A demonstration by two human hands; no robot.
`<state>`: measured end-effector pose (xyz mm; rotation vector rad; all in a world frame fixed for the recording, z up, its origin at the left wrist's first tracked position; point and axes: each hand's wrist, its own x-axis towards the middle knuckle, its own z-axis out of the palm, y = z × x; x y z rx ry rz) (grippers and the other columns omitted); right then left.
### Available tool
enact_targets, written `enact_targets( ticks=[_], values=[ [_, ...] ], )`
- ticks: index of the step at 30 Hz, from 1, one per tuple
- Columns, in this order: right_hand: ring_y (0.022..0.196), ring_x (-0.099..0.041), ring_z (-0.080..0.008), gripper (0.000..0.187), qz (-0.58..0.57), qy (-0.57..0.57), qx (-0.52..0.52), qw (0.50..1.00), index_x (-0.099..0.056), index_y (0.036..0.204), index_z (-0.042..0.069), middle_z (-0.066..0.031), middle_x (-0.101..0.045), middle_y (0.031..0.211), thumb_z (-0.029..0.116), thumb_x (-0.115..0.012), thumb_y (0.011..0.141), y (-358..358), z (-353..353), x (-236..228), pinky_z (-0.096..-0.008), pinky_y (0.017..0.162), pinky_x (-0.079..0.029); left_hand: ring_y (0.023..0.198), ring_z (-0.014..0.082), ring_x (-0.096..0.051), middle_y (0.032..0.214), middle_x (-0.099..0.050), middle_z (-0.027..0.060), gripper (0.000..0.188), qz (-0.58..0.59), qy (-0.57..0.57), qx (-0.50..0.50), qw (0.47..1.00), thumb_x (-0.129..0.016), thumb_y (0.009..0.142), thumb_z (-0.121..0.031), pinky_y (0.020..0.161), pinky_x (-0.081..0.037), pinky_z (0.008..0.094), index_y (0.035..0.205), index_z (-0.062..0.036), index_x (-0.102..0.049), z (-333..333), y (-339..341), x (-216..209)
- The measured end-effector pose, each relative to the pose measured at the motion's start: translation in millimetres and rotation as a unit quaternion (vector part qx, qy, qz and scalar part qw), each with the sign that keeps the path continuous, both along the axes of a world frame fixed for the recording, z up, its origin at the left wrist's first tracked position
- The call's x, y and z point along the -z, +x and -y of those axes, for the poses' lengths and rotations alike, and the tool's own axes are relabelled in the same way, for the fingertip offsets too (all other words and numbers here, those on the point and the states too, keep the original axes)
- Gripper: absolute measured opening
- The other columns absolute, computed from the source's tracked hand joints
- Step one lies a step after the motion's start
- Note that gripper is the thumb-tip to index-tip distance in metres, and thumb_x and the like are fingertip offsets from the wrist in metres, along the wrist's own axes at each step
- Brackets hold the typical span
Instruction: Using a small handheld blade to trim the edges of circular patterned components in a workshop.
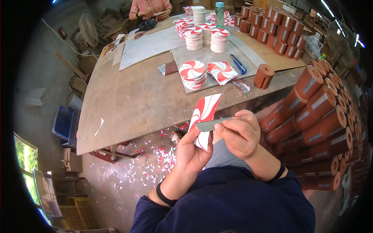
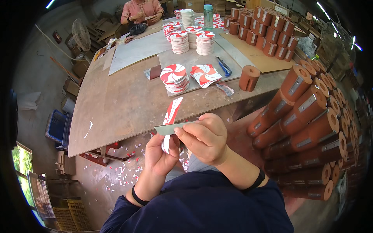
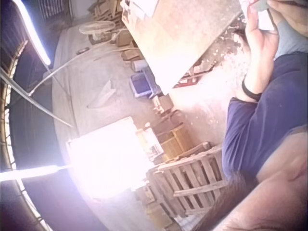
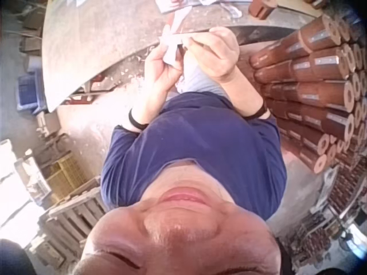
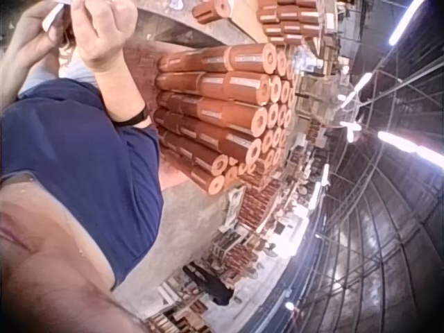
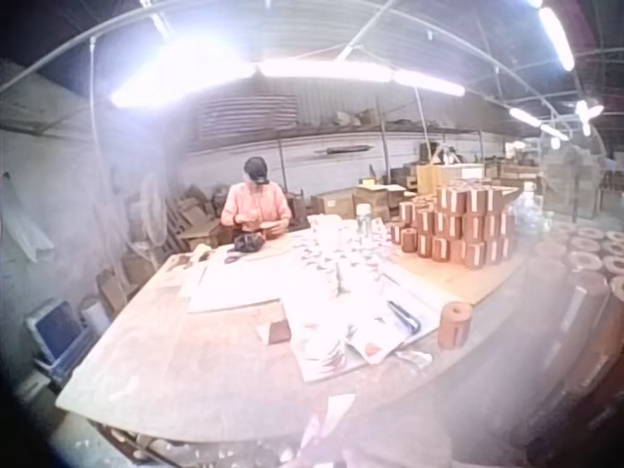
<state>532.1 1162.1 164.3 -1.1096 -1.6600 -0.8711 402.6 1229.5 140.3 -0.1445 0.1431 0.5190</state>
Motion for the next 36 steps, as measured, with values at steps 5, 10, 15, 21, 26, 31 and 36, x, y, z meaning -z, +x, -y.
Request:
enact_targets(
  ticks=[5, 10, 15, 21, 26, 31, 36],
  values=[
    [0.063, -0.046, -0.0162, 0.026, -0.002, -0.008, -0.004, 1.000, -0.062, 0.078, 0.005, -0.0026, -0.052, 0.078, 0.002, -0.059, 0.053, 5, -3, 3, -0.0294, 0.061, -0.042, 0.083, 0.0232, -0.057, 0.088, -0.056, 0.0155, 0.018, -0.019, -0.017, -0.018, 1.000, -0.045, 0.079, -0.003, 0.065, -0.054, 0.0290, 0.094, 0.0058, -0.048, -2, 3, -2],
    [0.061, -0.046, -0.0168, 0.021, 0.020, 0.020, 0.005, 1.000, -0.061, 0.075, 0.003, -0.0014, -0.051, 0.074, 0.005, -0.061, 0.054, 19, -15, 12, -0.0301, 0.056, -0.040, 0.090, 0.0202, -0.055, 0.098, -0.054, 0.0113, 0.025, -0.031, 0.005, -0.015, 0.999, -0.044, 0.080, -0.001, 0.079, -0.047, 0.0288, 0.105, 0.0033, -0.043, -6, -1, 8],
    [0.061, -0.047, -0.0197, 0.022, -0.028, 0.000, 0.040, 0.999, -0.061, 0.075, 0.004, -0.0033, -0.052, 0.072, 0.000, -0.062, 0.054, 18, -8, 5, -0.0308, 0.058, -0.042, 0.084, 0.0245, -0.057, 0.090, -0.056, 0.0160, 0.019, -0.069, 0.006, -0.027, 0.997, -0.044, 0.081, -0.005, 0.068, -0.054, 0.0294, 0.097, 0.0050, -0.047, 1, 1, -3],
    [0.061, -0.047, -0.0168, 0.024, -0.032, -0.046, -0.018, 0.998, -0.062, 0.077, 0.004, -0.0023, -0.052, 0.073, -0.002, -0.062, 0.054, 2, -3, 6, -0.0299, 0.063, -0.042, 0.085, 0.0249, -0.057, 0.092, -0.055, 0.0162, 0.022, -0.071, -0.013, -0.045, 0.996, -0.044, 0.081, -0.006, 0.067, -0.054, 0.0295, 0.100, 0.0048, -0.045, -1, 0, 6],
    [0.062, -0.048, -0.0175, 0.025, -0.027, -0.037, -0.023, 0.999, -0.062, 0.077, 0.003, -0.0036, -0.052, 0.074, -0.003, -0.061, 0.054, 3, -5, 7, -0.0302, 0.062, -0.042, 0.084, 0.0246, -0.058, 0.094, -0.055, 0.0164, 0.022, -0.083, 0.012, -0.059, 0.995, -0.045, 0.082, -0.008, 0.068, -0.054, 0.0289, 0.100, 0.0044, -0.045, 2, 0, -1],
    [0.063, -0.048, -0.0184, 0.025, -0.025, -0.032, -0.018, 0.999, -0.062, 0.078, 0.002, -0.0047, -0.052, 0.076, -0.003, -0.061, 0.054, 4, -6, 10, -0.0304, 0.061, -0.042, 0.094, 0.0167, -0.052, 0.103, -0.053, 0.0084, 0.027, -0.082, 0.057, -0.043, 0.994, -0.047, 0.081, -0.004, 0.083, -0.044, 0.0270, 0.107, 0.0001, -0.044, 1, -2, 3],
    [0.058, -0.045, -0.0174, 0.023, -0.016, 0.000, -0.020, 1.000, -0.061, 0.077, 0.000, -0.0030, -0.052, 0.074, 0.006, -0.059, 0.055, 7, -14, 14, -0.0303, 0.057, -0.040, 0.094, 0.0160, -0.053, 0.102, -0.054, 0.0080, 0.026, -0.081, 0.061, -0.041, 0.994, -0.047, 0.081, -0.004, 0.083, -0.044, 0.0265, 0.107, 0.0000, -0.044, 0, -1, 4]
  ],
)
